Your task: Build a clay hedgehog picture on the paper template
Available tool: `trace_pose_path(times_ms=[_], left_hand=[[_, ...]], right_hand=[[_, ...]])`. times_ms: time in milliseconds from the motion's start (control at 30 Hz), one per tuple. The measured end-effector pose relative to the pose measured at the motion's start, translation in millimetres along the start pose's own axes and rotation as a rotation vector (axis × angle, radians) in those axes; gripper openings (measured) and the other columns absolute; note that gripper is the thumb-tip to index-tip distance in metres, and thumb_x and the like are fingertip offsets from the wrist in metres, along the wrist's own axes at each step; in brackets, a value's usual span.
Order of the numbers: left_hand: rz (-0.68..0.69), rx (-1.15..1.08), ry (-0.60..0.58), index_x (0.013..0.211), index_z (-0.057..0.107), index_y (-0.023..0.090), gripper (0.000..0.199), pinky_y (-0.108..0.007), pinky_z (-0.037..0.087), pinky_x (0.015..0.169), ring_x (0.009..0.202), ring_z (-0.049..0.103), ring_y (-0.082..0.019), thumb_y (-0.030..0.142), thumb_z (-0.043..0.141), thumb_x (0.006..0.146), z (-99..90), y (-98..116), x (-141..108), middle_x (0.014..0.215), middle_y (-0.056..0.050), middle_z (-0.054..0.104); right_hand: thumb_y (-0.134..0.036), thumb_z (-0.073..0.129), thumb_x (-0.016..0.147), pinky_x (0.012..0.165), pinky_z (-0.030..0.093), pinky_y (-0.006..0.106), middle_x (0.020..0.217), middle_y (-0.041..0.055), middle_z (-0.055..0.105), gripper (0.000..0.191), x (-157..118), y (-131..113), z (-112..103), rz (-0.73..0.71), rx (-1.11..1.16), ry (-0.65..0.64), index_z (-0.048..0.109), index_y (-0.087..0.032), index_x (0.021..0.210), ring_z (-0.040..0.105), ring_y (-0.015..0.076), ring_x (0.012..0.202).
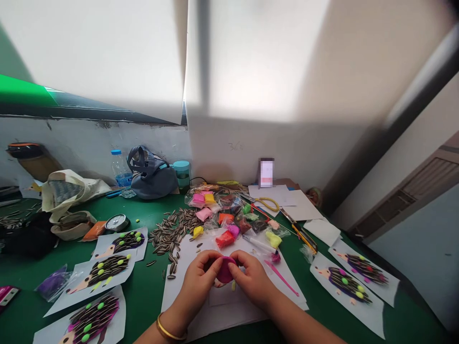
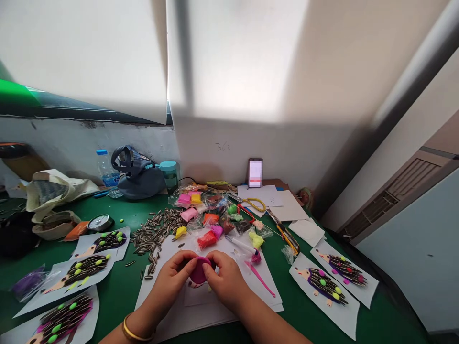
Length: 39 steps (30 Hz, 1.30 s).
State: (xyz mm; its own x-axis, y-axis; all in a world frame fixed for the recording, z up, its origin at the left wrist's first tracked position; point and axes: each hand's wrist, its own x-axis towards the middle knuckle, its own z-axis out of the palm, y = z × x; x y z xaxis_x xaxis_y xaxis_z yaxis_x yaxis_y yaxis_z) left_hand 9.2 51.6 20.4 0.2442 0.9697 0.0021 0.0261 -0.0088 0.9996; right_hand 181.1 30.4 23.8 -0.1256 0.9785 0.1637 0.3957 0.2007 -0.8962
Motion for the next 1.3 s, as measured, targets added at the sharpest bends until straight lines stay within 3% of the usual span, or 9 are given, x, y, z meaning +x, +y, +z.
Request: trace_pose_path(times_ms=[100,200,300,433,700,900,1000,1167,1300], left_hand=[[0.067,0.05,-0.024,0.11,0.068,0.023,0.035,-0.027,0.056,0.059,0.083,0.063,-0.021,0.045,0.066,0.083,0.9,-1,-1,0.101,-0.007,0.065],[0.118,0.114,-0.056,0.092,0.074,0.021,0.027,-0.027,0.056,0.059,0.081,0.063,-0.021,0.044,0.065,0.084,1.0,1,-1,0.092,-0.008,0.065],[0.078,0.071,-0.028,0.086,0.074,0.019,0.028,-0.027,0.056,0.058,0.078,0.064,-0.021,0.046,0.067,0.082,0.7,4,0,0.086,-0.007,0.065],[0.012,0.02,-0.035,0.097,0.074,0.02,0.036,-0.03,0.058,0.055,0.084,0.066,-0.025,0.048,0.072,0.075,0.8,6,0,0.099,-0.009,0.066],[0.076,0.051,0.007,0.081,0.075,0.02,0.028,-0.028,0.057,0.058,0.076,0.066,-0.021,0.047,0.073,0.074,1.5,12,1,0.083,-0.005,0.066],[-0.02,-0.049,-0.029,0.094,0.072,0.017,0.042,-0.029,0.056,0.057,0.08,0.065,-0.023,0.044,0.081,0.063,5.3,6,2,0.087,-0.006,0.068],[0.004,0.0,-0.068,0.097,0.071,0.017,0.043,-0.027,0.055,0.054,0.084,0.064,-0.023,0.049,0.076,0.068,8.4,5,1,0.093,-0.007,0.067],[0.027,-0.007,-0.055,0.086,0.069,0.014,0.041,-0.026,0.051,0.056,0.072,0.062,-0.019,0.053,0.071,0.074,9.7,5,4,0.08,-0.005,0.066],[0.029,-0.036,-0.077,0.097,0.068,0.016,0.043,-0.027,0.052,0.063,0.075,0.064,-0.019,0.052,0.073,0.073,8.6,5,6,0.085,-0.005,0.069]], right_hand=[[-0.024,0.053,0.088,0.07,0.044,0.027,0.079,0.0012,0.064,0.012,0,-1,0,-0.022,-0.038,0.021,0.063,-0.019,0.083,0.057,0.0167,0.076],[-0.024,0.055,0.087,0.071,0.044,0.028,0.08,0.0014,0.064,0.01,-1,-1,1,-0.04,-0.086,0.036,0.063,-0.019,0.081,0.057,0.0172,0.078],[-0.025,0.055,0.088,0.072,0.045,0.028,0.081,0.0016,0.065,0.011,0,2,2,-0.044,-0.055,0.035,0.065,-0.02,0.085,0.057,0.0171,0.078],[-0.026,0.054,0.089,0.072,0.044,0.028,0.083,0.0022,0.066,0.014,2,4,0,-0.065,-0.048,0.043,0.067,-0.019,0.088,0.058,0.017,0.078],[-0.025,0.059,0.085,0.075,0.046,0.029,0.086,0.003,0.067,0.012,2,0,1,-0.095,-0.064,0.081,0.068,-0.02,0.091,0.059,0.0176,0.081],[-0.026,0.056,0.087,0.073,0.047,0.028,0.083,0.0028,0.068,0.014,-4,8,-2,-0.041,0.019,0.126,0.067,-0.019,0.088,0.06,0.0173,0.079],[-0.026,0.055,0.087,0.073,0.047,0.028,0.084,0.0029,0.067,0.014,-8,11,-3,-0.07,-0.008,0.148,0.067,-0.018,0.088,0.059,0.0171,0.079],[-0.026,0.054,0.088,0.075,0.047,0.028,0.087,0.003,0.067,0.015,-7,11,0,-0.117,-0.014,0.165,0.066,-0.018,0.092,0.06,0.017,0.081],[-0.026,0.054,0.088,0.075,0.047,0.029,0.087,0.0038,0.068,0.015,-2,14,2,-0.13,-0.007,0.184,0.066,-0.018,0.091,0.061,0.0173,0.08]])
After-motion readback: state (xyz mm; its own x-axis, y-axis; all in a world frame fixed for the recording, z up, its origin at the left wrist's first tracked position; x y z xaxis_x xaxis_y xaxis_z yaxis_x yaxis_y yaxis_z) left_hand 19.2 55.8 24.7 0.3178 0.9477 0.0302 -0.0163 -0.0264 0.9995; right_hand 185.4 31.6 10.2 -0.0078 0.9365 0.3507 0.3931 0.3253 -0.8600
